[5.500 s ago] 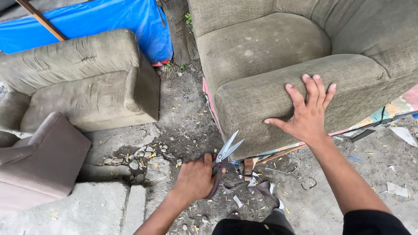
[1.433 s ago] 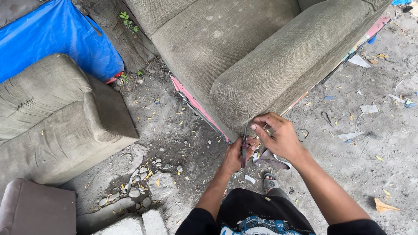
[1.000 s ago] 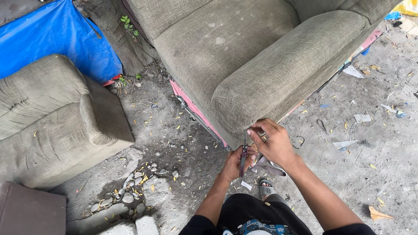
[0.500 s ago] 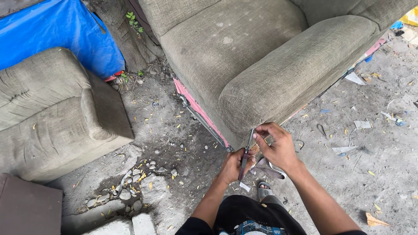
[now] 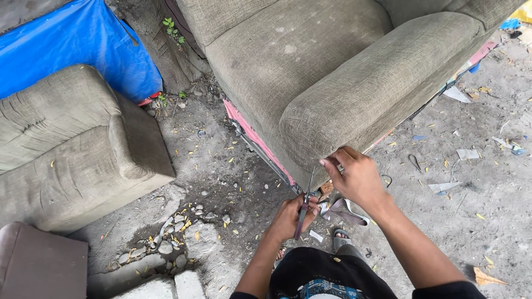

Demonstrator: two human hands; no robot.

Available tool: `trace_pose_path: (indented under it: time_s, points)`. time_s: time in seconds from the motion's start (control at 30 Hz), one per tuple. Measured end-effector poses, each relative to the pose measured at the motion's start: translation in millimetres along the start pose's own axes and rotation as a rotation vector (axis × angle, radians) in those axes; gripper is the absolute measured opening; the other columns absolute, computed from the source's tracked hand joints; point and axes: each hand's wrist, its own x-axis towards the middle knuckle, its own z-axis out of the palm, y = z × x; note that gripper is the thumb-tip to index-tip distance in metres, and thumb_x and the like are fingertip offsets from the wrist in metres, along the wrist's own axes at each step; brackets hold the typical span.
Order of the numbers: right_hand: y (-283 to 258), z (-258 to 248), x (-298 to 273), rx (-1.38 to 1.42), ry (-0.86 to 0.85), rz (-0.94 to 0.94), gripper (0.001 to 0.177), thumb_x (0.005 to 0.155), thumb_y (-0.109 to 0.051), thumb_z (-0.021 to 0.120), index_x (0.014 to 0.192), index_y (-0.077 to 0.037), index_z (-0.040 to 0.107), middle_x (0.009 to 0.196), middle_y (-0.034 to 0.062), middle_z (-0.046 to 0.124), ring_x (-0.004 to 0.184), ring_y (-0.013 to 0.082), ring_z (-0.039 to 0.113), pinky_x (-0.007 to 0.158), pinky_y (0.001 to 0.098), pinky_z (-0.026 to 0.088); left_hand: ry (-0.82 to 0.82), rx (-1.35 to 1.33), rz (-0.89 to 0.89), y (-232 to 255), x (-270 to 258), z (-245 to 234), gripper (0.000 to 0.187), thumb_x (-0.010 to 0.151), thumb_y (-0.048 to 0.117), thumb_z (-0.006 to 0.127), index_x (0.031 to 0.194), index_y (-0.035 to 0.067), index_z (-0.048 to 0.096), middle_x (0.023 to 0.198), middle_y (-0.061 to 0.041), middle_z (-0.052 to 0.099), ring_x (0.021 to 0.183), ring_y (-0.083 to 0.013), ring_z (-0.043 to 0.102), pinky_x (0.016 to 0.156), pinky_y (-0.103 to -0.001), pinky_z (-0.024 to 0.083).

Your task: Removing old upholstery fabric from a sofa frame using scissors and manual pulling

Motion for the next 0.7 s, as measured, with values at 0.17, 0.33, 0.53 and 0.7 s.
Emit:
trace_pose_path:
  time_s: [0.17, 0.33, 0.53, 0.7]
  points:
    - [6.3, -11.0, 7.3, -0.144, -0.041, -0.136, 0.022, 0.100, -0.026, 0.066, 0.086, -0.009, 0.070, 0.076, 0.0108, 0.068, 0.068, 0.0328, 0.073, 0.057, 0.0402, 0.056, -0.005, 0.040, 0.012, -0.8, 3.6, 8.2, 0.027, 0.090, 0.006, 0.073, 0.114, -0.006, 0.071, 0.092, -0.019, 0.079, 0.082, -0.0396, 0.076, 0.070, -0.045, 0.058]
    - [7.5, -10.4, 0.1, -0.185, -0.092, -0.126, 0.020, 0.099, -0.024, 0.063, 0.087, -0.012, 0.073, 0.075, 0.0061, 0.069, 0.062, 0.0223, 0.072, 0.055, 0.0325, 0.056, -0.010, 0.081, 0.009, -15.5, 6.3, 16.2, 0.024, 0.092, 0.013, 0.076, 0.111, -0.001, 0.074, 0.087, -0.018, 0.078, 0.078, -0.0361, 0.076, 0.066, -0.042, 0.057]
    - [24.3, 6.8, -11.8, -0.164, -0.003, -0.162, 0.014, 0.096, -0.027, 0.064, 0.087, -0.017, 0.068, 0.070, 0.0031, 0.060, 0.063, 0.0261, 0.071, 0.053, 0.0361, 0.054, 0.044, 0.152, -0.059, 6.2, 27.5, 12.1, 0.029, 0.086, 0.013, 0.075, 0.113, 0.003, 0.075, 0.092, -0.014, 0.081, 0.086, -0.0375, 0.078, 0.073, -0.045, 0.059]
    - [26.3, 9.9, -11.5, -0.135, 0.035, -0.152, 0.015, 0.095, -0.028, 0.066, 0.084, -0.018, 0.067, 0.067, 0.0006, 0.058, 0.061, 0.0247, 0.070, 0.051, 0.0341, 0.052, 0.058, 0.125, -0.074, 19.4, 36.9, 14.7, 0.030, 0.090, 0.018, 0.073, 0.117, 0.004, 0.071, 0.100, -0.014, 0.080, 0.091, -0.0415, 0.076, 0.075, -0.050, 0.058]
